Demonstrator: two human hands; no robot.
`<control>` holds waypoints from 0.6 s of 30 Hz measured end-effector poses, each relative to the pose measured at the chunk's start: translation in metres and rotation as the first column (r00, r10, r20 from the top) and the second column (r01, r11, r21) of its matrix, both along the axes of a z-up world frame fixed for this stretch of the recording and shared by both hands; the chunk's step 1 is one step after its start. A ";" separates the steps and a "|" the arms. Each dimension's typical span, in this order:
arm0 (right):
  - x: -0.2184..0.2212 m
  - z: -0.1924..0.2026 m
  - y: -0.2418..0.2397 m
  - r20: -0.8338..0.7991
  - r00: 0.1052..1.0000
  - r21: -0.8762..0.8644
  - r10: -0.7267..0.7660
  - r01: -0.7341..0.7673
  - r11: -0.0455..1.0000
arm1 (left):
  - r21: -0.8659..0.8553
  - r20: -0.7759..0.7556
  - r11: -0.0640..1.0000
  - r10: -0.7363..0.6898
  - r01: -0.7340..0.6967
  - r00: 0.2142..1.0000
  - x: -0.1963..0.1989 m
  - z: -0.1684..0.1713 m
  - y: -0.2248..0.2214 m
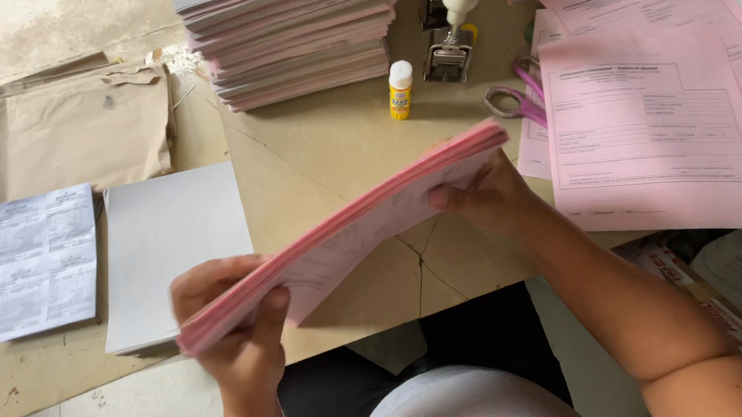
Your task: The person uses scissors to trim a stamp, presses the stamp onto pink documents, and stacks the papers on the desk.
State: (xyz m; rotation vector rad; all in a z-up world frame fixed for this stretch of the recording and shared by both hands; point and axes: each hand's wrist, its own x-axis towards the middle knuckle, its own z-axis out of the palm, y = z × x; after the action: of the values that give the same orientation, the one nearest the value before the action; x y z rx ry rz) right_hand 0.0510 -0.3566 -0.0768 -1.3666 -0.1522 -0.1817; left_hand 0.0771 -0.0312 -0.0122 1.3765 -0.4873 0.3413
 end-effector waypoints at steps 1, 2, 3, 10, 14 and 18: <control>-0.001 -0.002 0.005 -0.003 0.995 -0.031 -0.101 0.101 0.994 | 0.023 0.005 1.000 0.000 0.000 1.000 0.000 0.001 0.000; -0.002 -0.004 0.011 -0.003 0.980 -0.062 -0.200 0.200 0.978 | 0.046 0.010 0.999 0.000 0.000 1.000 0.001 0.002 0.001; -0.002 -0.005 0.007 -0.009 0.983 -0.059 -0.184 0.183 0.981 | 0.050 0.006 0.999 0.017 -0.017 1.000 0.003 0.007 0.001; 0.006 0.002 0.002 0.264 0.958 -0.082 -0.114 0.140 0.987 | -0.063 0.030 0.998 0.023 -0.021 0.999 0.008 0.004 -0.006; 0.008 -0.008 0.000 0.287 0.935 -0.117 -0.208 0.250 0.961 | 0.001 0.005 0.999 -0.036 0.036 0.999 0.007 0.013 -0.011; 0.006 0.006 -0.004 0.366 0.906 -0.112 -0.210 0.267 0.957 | -0.023 0.034 0.999 -0.028 0.029 0.999 0.005 0.012 -0.007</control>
State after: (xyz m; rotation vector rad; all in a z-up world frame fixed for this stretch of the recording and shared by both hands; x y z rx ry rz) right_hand 0.0571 -0.3606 -0.0706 -1.5031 -0.3029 -0.6353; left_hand 0.0823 -0.0380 0.0001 1.3419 -0.5287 0.3467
